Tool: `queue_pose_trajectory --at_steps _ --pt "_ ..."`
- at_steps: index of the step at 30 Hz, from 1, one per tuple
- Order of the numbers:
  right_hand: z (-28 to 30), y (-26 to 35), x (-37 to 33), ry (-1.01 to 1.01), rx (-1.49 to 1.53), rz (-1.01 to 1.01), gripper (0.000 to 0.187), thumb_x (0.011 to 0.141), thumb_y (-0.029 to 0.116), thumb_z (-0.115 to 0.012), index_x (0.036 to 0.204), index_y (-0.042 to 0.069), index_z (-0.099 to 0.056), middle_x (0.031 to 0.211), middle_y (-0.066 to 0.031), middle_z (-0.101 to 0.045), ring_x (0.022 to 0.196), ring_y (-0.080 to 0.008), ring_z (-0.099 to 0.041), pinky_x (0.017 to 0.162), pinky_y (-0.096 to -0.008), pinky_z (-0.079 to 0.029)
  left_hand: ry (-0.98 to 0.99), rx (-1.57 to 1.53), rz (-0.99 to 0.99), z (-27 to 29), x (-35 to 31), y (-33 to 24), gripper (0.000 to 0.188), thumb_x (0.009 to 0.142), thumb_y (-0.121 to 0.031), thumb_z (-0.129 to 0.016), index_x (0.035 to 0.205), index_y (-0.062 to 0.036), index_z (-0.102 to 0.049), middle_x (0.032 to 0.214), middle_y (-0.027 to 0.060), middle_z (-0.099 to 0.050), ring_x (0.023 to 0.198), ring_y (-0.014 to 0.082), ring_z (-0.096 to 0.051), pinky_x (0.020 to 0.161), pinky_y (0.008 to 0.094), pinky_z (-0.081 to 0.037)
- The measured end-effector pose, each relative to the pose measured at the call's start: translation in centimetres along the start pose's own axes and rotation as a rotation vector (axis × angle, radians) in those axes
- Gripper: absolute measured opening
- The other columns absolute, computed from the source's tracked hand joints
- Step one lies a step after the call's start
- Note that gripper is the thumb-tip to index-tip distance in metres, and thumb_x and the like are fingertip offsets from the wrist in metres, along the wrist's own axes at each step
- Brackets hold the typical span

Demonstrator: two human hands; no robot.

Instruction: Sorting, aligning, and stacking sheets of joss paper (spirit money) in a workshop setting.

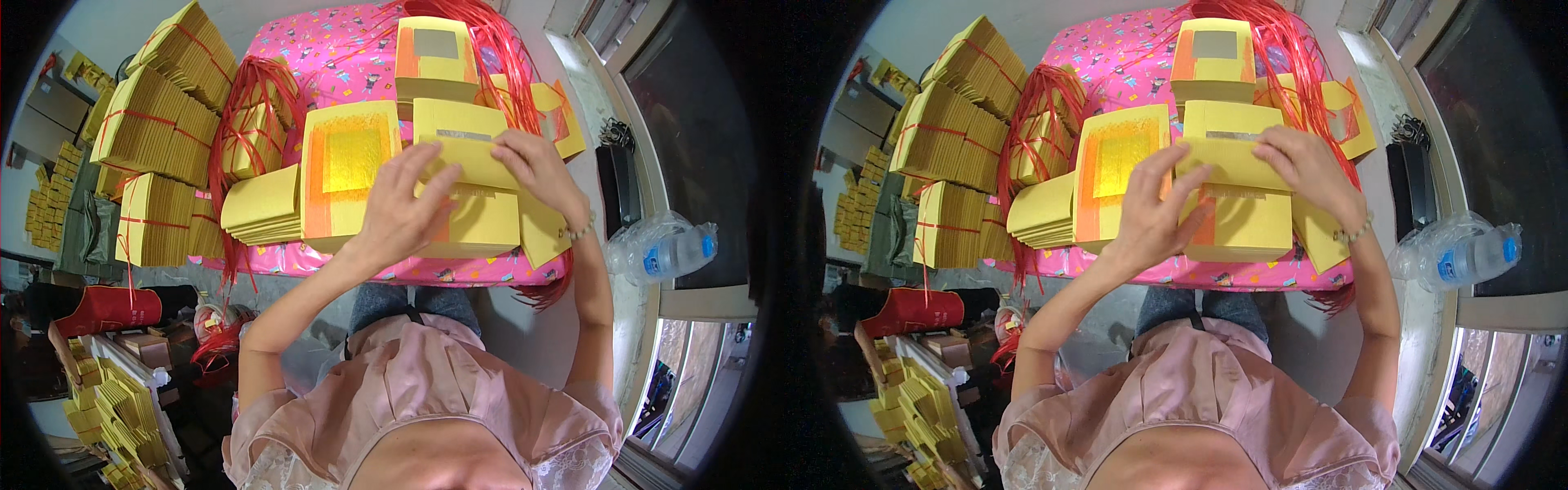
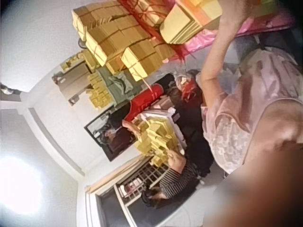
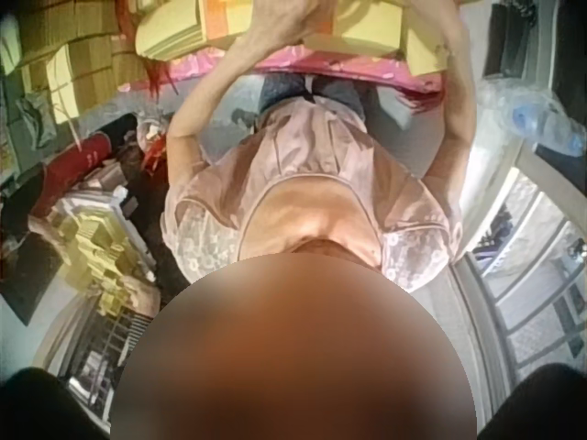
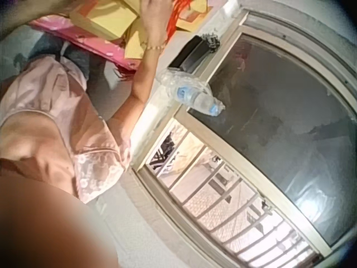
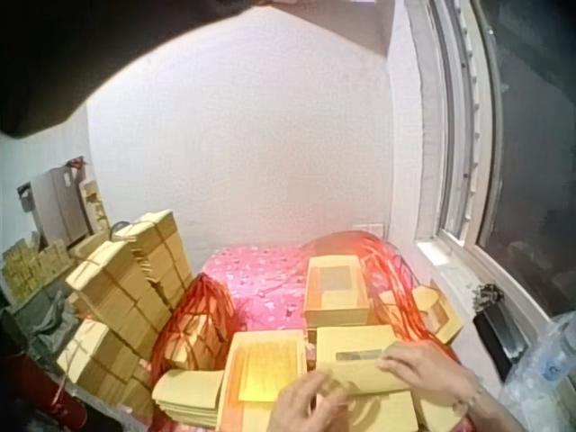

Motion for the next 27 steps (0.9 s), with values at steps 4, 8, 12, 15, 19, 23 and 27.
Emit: queue_pose_trajectory --at_steps 4,8,12,15,19,23,27 --pt "0.1 -3.1 3.7 -0.024 -0.001 0.014 0.025 0.095 0.023 -0.056 0.095 -0.002 -0.061 0.089 -0.0169 -0.063 0.084 -0.0340 -0.061 0.075 -0.0403 -0.048 0.286 -0.031 -0.001 -2.5 1.5 -0.4 0.067 0.076 -0.024 -0.074 0.135 -0.0093 -0.046 0.137 0.0189 -0.044 0.125 0.0359 -0.044 0.102 0.0466 -0.038" --pt "-1.1 -7.0 6.5 0.077 -0.011 -0.076 0.027 0.094 0.025 -0.056 0.094 -0.002 -0.062 0.088 -0.0178 -0.063 0.085 -0.0344 -0.061 0.076 -0.0416 -0.048 0.365 0.050 -0.005 -5.4 2.4 0.8 0.074 0.086 -0.044 -0.063 0.145 -0.0104 -0.036 0.143 0.0231 -0.037 0.134 0.0402 -0.034 0.109 0.0509 -0.028" --pt "-2.3 -9.3 8.0 0.084 -0.041 -0.063 0.027 0.094 0.025 -0.056 0.094 -0.002 -0.062 0.088 -0.0177 -0.063 0.086 -0.0343 -0.061 0.077 -0.0420 -0.048 0.409 0.121 -0.030 -7.3 2.2 2.5 0.077 0.088 -0.051 -0.058 0.148 -0.0106 -0.031 0.146 0.0251 -0.032 0.136 0.0427 -0.030 0.111 0.0533 -0.025" --pt "-2.7 -9.8 8.5 0.042 -0.059 0.000 0.025 0.094 0.022 -0.057 0.094 -0.002 -0.061 0.088 -0.0154 -0.062 0.086 -0.0291 -0.061 0.079 -0.0374 -0.048 0.414 0.100 -0.018 -8.1 2.1 3.2 0.080 0.085 -0.052 -0.061 0.146 -0.0074 -0.034 0.146 0.0268 -0.032 0.137 0.0428 -0.028 0.113 0.0522 -0.023" --pt "-3.4 -10.0 9.1 0.061 -0.022 -0.019 0.026 0.094 0.024 -0.056 0.097 -0.001 -0.065 0.092 -0.0156 -0.066 0.088 -0.0301 -0.063 0.080 -0.0384 -0.050 0.420 0.092 0.011 -8.4 1.9 3.2 0.082 0.085 -0.053 -0.060 0.147 -0.0066 -0.031 0.146 0.0275 -0.032 0.138 0.0432 -0.028 0.113 0.0529 -0.022" --pt "-4.2 -9.6 9.9 0.120 0.087 -0.074 0.026 0.093 0.023 -0.056 0.100 0.001 -0.067 0.095 -0.0167 -0.069 0.090 -0.0311 -0.066 0.080 -0.0393 -0.051 0.424 0.106 0.032 -8.6 1.7 3.2 0.084 0.085 -0.053 -0.059 0.147 -0.0058 -0.030 0.145 0.0282 -0.032 0.137 0.0436 -0.028 0.112 0.0537 -0.023" --pt "-4.4 -9.6 9.9 0.095 0.082 -0.055 0.026 0.093 0.023 -0.056 0.101 0.002 -0.067 0.095 -0.0165 -0.069 0.090 -0.0310 -0.066 0.081 -0.0390 -0.051 0.433 0.110 0.032 -8.7 1.6 3.3 0.083 0.086 -0.053 -0.059 0.147 -0.0056 -0.030 0.145 0.0285 -0.033 0.137 0.0439 -0.029 0.112 0.0536 -0.023"
Point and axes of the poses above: each hand's wrist, its own x-axis towards the middle knuckle, its own z-axis out of the back of the hand, y = z × x, the point moved 3 cm from there along x, towards the middle knuckle
